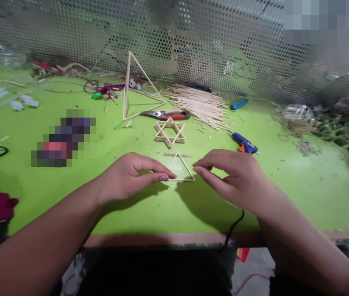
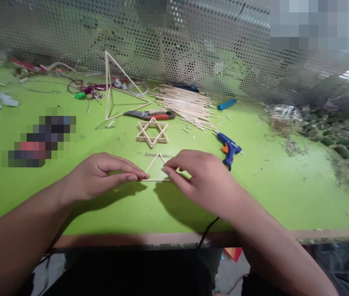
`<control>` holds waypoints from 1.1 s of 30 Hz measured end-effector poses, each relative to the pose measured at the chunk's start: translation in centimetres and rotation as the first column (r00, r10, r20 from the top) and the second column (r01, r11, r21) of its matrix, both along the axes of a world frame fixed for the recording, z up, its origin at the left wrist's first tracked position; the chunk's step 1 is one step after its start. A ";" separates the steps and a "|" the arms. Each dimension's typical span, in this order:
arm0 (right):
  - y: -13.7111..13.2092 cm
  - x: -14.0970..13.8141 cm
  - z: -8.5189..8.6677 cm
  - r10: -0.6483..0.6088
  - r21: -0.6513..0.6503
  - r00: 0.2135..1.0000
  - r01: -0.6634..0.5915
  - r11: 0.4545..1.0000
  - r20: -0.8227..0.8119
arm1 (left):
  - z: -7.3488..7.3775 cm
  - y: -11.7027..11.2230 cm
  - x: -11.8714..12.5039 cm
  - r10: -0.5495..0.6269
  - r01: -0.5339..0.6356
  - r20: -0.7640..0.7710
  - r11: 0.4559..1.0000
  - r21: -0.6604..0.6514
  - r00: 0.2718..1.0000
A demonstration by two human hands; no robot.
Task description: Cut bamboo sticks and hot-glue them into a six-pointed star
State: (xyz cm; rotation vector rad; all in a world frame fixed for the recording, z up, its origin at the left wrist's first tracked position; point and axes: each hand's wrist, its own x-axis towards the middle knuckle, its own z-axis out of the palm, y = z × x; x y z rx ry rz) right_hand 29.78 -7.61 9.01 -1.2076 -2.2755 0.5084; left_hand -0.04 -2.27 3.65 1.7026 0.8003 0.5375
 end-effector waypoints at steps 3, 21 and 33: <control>-0.1 -2.2 -0.1 0.103 -0.014 0.988 -0.105 0.994 -0.115 | -0.4 -0.2 0.0 -0.015 0.014 0.028 0.999 0.035 0.999; -0.8 -5.9 -4.1 -0.020 0.274 0.990 0.058 0.960 -0.142 | -1.0 -2.4 1.9 0.194 -0.199 0.054 0.895 0.399 0.980; -0.3 -5.4 -4.8 -0.021 0.338 0.992 0.062 0.939 -0.124 | -0.9 -3.1 2.7 0.292 -0.317 0.124 0.876 0.364 0.948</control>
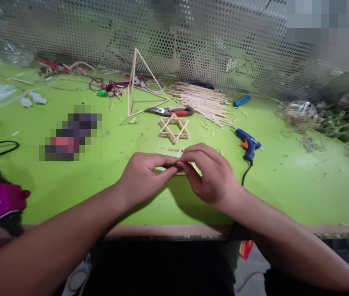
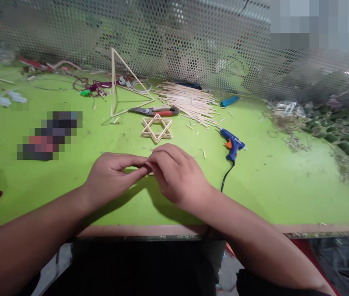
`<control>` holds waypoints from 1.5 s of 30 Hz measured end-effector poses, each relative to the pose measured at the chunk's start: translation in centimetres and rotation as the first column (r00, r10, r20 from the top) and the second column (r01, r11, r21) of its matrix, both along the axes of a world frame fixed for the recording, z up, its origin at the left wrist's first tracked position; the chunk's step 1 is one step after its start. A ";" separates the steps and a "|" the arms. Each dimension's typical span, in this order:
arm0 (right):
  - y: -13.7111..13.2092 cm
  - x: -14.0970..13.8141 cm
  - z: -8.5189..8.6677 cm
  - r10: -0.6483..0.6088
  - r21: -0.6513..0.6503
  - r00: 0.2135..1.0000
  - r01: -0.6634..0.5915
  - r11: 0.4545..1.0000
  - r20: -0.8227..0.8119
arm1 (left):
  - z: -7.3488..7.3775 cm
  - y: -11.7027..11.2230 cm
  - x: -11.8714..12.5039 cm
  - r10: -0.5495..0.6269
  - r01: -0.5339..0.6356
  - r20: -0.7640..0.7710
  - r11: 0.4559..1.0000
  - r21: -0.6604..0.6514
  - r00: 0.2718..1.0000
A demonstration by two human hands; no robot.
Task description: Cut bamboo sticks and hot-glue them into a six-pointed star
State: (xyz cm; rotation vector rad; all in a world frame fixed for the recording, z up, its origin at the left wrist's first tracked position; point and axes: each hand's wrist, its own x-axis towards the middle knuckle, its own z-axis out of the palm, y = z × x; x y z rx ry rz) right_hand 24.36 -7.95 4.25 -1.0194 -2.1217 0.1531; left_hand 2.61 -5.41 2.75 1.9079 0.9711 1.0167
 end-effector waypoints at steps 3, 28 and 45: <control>0.2 0.5 0.5 0.020 -0.095 0.996 -0.029 0.995 -0.092 | 0.2 0.1 -0.1 0.001 0.001 0.013 0.993 -0.119 1.000; 3.5 7.2 1.4 -0.359 -0.445 0.776 0.114 0.888 -0.518 | 1.8 5.0 -3.5 0.329 0.210 0.695 0.795 -0.570 0.639; 2.4 6.4 2.6 -0.250 -0.424 0.935 0.125 0.897 -0.253 | 2.2 3.8 -3.0 0.373 0.278 0.720 0.742 -0.610 0.585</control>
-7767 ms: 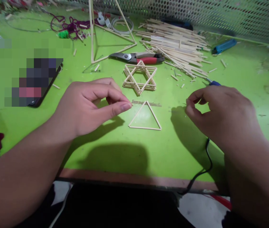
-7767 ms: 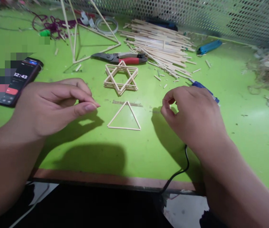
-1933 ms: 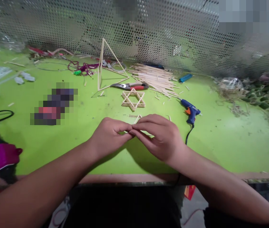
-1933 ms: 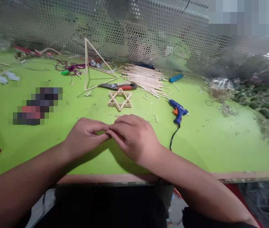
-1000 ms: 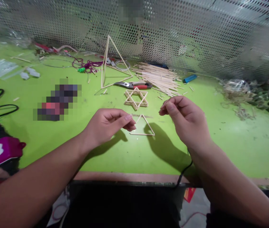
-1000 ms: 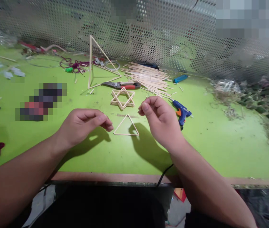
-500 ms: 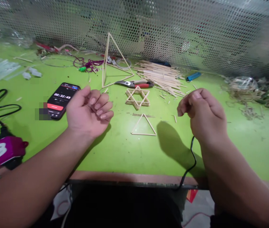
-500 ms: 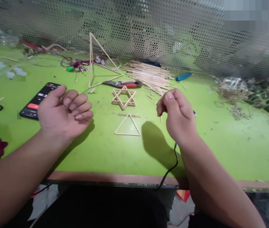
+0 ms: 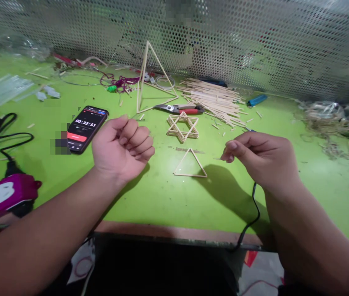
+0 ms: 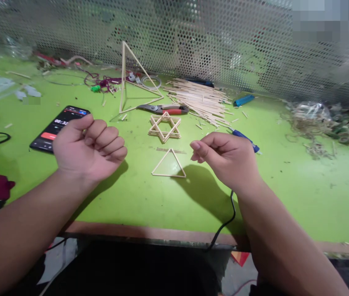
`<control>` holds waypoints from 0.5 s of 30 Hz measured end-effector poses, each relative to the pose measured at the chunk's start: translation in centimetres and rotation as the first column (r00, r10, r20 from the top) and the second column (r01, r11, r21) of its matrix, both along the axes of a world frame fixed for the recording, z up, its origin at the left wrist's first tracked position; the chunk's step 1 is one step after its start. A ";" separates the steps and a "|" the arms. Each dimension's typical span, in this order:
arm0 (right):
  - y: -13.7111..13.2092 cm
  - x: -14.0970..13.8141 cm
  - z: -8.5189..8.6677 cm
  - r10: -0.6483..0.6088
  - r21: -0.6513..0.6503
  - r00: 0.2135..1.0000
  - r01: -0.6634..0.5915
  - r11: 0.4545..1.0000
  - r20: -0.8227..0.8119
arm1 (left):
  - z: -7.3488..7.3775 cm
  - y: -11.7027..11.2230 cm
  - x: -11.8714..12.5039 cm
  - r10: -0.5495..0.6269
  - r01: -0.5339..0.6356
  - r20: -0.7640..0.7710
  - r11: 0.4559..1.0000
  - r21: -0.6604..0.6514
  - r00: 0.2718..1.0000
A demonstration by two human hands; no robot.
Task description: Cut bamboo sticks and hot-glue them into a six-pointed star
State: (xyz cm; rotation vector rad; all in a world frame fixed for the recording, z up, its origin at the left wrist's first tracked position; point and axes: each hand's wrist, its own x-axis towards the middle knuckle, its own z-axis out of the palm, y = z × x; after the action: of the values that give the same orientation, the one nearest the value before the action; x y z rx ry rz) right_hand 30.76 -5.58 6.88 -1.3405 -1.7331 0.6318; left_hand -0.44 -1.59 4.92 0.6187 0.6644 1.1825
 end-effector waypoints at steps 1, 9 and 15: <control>0.0 0.0 0.0 -0.003 -0.009 1.000 0.003 1.000 -0.016 | 0.0 0.0 0.0 0.002 -0.002 -0.008 1.000 -0.003 1.000; 0.2 -0.1 -0.2 -0.097 0.041 0.986 0.103 0.994 -0.132 | -0.8 0.4 0.7 0.225 -0.225 -0.011 0.974 -0.017 0.974; 0.1 -0.2 0.1 -0.189 0.101 0.963 0.211 0.972 -0.189 | -2.9 0.8 0.3 0.293 -0.269 -0.208 0.953 0.136 0.933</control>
State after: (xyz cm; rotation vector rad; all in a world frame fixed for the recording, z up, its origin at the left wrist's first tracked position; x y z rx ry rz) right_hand 30.59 -5.50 7.02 -1.3128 -1.4469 0.5080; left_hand -0.10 -0.78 2.05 0.7736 0.9109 1.4344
